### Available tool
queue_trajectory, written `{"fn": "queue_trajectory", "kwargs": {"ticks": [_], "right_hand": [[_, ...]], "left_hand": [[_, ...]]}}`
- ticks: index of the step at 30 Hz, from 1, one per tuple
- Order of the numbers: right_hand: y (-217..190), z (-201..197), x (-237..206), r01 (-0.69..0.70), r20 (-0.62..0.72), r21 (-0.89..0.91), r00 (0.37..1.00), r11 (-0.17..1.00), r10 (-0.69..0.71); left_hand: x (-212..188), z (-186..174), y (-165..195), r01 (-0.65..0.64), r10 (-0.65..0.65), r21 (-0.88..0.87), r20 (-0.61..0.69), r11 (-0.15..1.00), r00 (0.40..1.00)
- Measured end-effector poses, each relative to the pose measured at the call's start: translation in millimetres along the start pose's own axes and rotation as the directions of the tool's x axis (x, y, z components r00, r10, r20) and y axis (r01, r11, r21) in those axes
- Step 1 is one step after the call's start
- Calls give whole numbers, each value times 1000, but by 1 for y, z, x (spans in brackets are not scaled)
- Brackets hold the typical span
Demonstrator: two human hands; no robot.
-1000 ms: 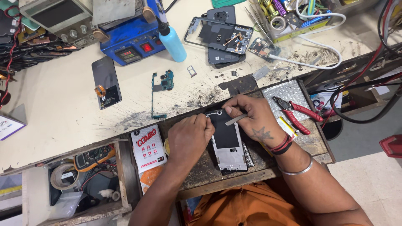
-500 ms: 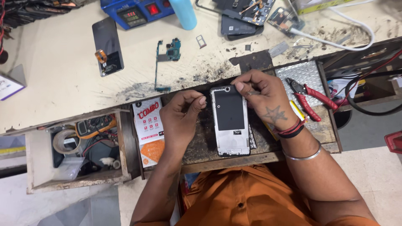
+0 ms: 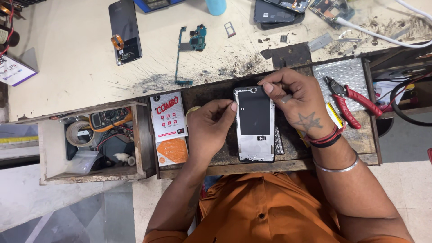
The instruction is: The person removes a protective film from a smartphone back cover, then uses a metal spudger to pry and clean adhesive residue from the cover's edges. The person also uses a small brush to sweep debris from the cover surface. The phone remains disassembled on the workbench throughout.
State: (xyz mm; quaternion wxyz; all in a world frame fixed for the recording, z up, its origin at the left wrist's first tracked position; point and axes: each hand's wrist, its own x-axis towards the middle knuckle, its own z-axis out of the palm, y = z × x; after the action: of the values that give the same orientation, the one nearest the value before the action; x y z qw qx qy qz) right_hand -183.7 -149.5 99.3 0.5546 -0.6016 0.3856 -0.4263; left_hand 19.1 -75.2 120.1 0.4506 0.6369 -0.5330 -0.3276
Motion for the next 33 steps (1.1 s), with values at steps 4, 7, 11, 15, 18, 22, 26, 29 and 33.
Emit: {"fn": "queue_trajectory", "kwargs": {"ticks": [4,7,11,15,18,22,26,29,33], "right_hand": [[-2,1,-2,14,2,-74,1000,997,-13],[-3,1,-3,66,14,-100,998,993,-65],[-6,2,-3,99,10,-189,995,977,-99],[-9,4,-4,230,8,-288,971,930,-238],[-8,5,-4,228,-14,-326,969,918,-246],[-7,6,-5,232,-24,-316,967,920,-253],[-6,7,-5,229,-37,-319,967,920,-254],[-6,7,-6,232,-39,-300,966,925,-254],[-4,6,-5,240,-25,-329,965,914,-262]], "left_hand": [[2,4,-2,7,-8,-37,-41,999,999],[4,4,-3,-13,14,12,-66,1000,998],[5,6,-5,-17,17,-3,-83,1000,996],[3,10,-11,-13,11,-15,-96,1000,995],[1,13,-18,29,-37,-96,-84,995,996],[-2,15,-26,82,-99,-233,-60,969,993],[-6,13,-26,83,-92,-241,-29,967,995],[-8,13,-23,59,-66,-208,-23,976,998],[-10,9,-20,40,-41,-204,-1,978,999]]}}
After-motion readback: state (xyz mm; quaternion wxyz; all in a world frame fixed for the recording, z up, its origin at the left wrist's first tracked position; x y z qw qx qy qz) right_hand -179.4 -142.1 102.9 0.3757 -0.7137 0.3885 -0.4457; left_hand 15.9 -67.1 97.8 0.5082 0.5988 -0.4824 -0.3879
